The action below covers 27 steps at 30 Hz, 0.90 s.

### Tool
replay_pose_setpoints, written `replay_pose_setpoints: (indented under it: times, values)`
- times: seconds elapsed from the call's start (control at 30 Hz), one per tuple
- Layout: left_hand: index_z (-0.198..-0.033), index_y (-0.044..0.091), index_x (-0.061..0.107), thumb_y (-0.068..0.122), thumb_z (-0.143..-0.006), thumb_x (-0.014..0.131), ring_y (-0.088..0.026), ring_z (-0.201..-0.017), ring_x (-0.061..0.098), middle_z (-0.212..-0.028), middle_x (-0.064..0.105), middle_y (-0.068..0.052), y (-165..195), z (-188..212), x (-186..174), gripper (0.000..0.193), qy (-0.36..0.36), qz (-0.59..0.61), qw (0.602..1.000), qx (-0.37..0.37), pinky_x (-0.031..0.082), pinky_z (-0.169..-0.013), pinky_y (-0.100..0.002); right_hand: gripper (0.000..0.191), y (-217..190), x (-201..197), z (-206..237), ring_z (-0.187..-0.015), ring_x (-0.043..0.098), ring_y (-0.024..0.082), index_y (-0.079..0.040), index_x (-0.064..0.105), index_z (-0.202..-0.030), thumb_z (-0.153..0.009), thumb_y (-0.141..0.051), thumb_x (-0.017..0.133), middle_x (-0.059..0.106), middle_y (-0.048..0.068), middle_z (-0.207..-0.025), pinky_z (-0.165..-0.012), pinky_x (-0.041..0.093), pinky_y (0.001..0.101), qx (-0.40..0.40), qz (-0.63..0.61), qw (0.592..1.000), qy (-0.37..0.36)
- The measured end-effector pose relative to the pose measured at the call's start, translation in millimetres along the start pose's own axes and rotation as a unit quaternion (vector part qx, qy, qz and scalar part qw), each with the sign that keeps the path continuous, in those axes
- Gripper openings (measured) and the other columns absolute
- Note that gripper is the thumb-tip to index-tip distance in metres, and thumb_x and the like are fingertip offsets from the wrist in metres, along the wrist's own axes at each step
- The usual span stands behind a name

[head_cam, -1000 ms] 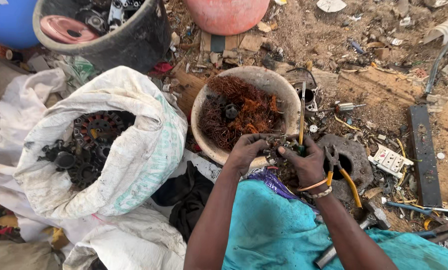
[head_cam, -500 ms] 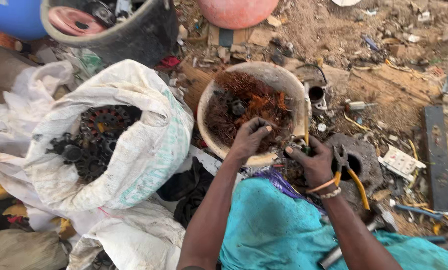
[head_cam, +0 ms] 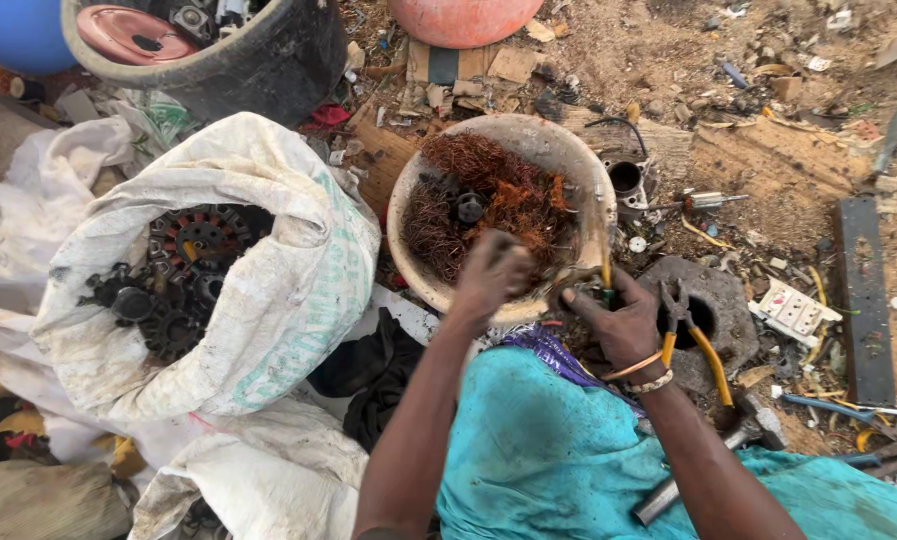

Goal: The person sits on the ground and dismantles scrap electric motors. They hammer the motor housings on a stone block, pry the housings open with a screwdriver, and pull out the copper windings, placing the windings in a basin and the scrap metal in a sack.

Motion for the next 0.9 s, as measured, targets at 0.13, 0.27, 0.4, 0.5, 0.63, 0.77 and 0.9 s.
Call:
replay_pose_setpoints:
  times: [0.13,0.27,0.4,0.5,0.63,0.77,0.9]
  values:
    - [-0.116,0.007,0.053,0.021,-0.109,0.051,-0.018,-0.063,0.059,-0.082,0.066,-0.009,40.0,18.1,-38.1,0.016,0.106,-0.208,0.961,0.146,0.052,-0.054,-0.034,0.029,5.7,-24.4,-11.5,-0.076,0.066,0.007,0.000,0.071,-0.107,-0.086,-0.013,0.086,0.074,0.002,-0.091,-0.067,0.056,0.0221,-0.071,-0.002,0.995,0.072]
    - [-0.129,0.007,0.053,0.019,-0.099,0.060,-0.027,-0.091,0.070,-0.107,0.071,-0.016,49.9,-17.0,-39.0,0.033,0.063,-0.283,0.935,0.205,0.057,-0.080,-0.042,0.028,6.6,-28.7,-12.5,-0.068,0.063,0.008,0.001,0.067,-0.100,-0.084,-0.011,0.088,0.070,0.003,-0.085,-0.058,0.054,0.0234,-0.018,-0.079,0.994,0.070]
    - [-0.110,0.009,0.068,0.030,-0.107,0.063,-0.032,-0.128,0.062,-0.135,0.068,-0.014,22.9,-36.6,-19.5,0.022,0.210,-0.534,0.770,0.279,0.050,-0.113,-0.049,0.033,-9.0,-15.2,-1.7,-0.060,0.057,0.008,-0.003,0.070,-0.107,-0.081,-0.010,0.087,0.070,0.003,-0.082,-0.047,0.043,0.0238,0.015,-0.124,0.990,0.063]
    - [-0.135,0.008,0.068,0.020,-0.102,0.061,-0.037,-0.145,0.041,-0.161,0.044,-0.022,-4.6,-25.3,-11.3,0.036,0.299,-0.473,0.767,0.315,0.038,-0.122,-0.051,0.041,-23.2,-6.2,1.9,-0.061,0.062,0.008,-0.006,0.067,-0.111,-0.077,-0.014,0.087,0.072,0.000,-0.083,-0.047,0.048,0.0237,0.041,-0.149,0.986,0.068]
    - [-0.129,0.011,0.066,0.045,-0.107,0.050,-0.033,-0.159,0.023,-0.171,0.028,-0.012,-36.5,-2.8,-4.6,0.043,0.227,-0.276,0.915,0.186,0.029,-0.127,-0.049,0.044,-23.6,12.6,1.3,-0.059,0.058,0.011,-0.005,0.065,-0.109,-0.076,-0.021,0.089,0.069,0.002,-0.082,-0.047,0.048,0.0278,0.109,-0.159,0.975,0.109]
    - [-0.157,0.015,0.037,0.054,-0.103,0.049,-0.026,-0.154,0.029,-0.169,0.031,-0.007,-66.8,12.5,32.6,0.068,0.112,0.054,0.992,-0.008,0.024,-0.121,-0.048,0.041,-15.2,41.8,-3.4,-0.072,0.058,0.006,-0.005,0.065,-0.105,-0.078,-0.022,0.091,0.065,-0.003,-0.085,-0.062,0.050,0.0258,0.012,-0.142,0.982,0.126]
    - [-0.152,0.016,0.031,0.037,-0.096,0.067,-0.035,-0.126,0.061,-0.141,0.060,-0.020,-81.8,12.2,50.5,0.069,0.162,0.373,0.913,0.015,0.053,-0.101,-0.049,0.035,-6.4,53.3,10.5,-0.067,0.049,0.007,-0.002,0.068,-0.101,-0.084,-0.026,0.087,0.058,-0.003,-0.077,-0.056,0.043,0.0269,0.034,-0.081,0.994,0.073]
Point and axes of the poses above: each hand's wrist, its own z-axis away from the middle knuckle, its own x-axis out of the palm, y = z × x, the point moved 2 cm from there along -z, towards the middle knuckle
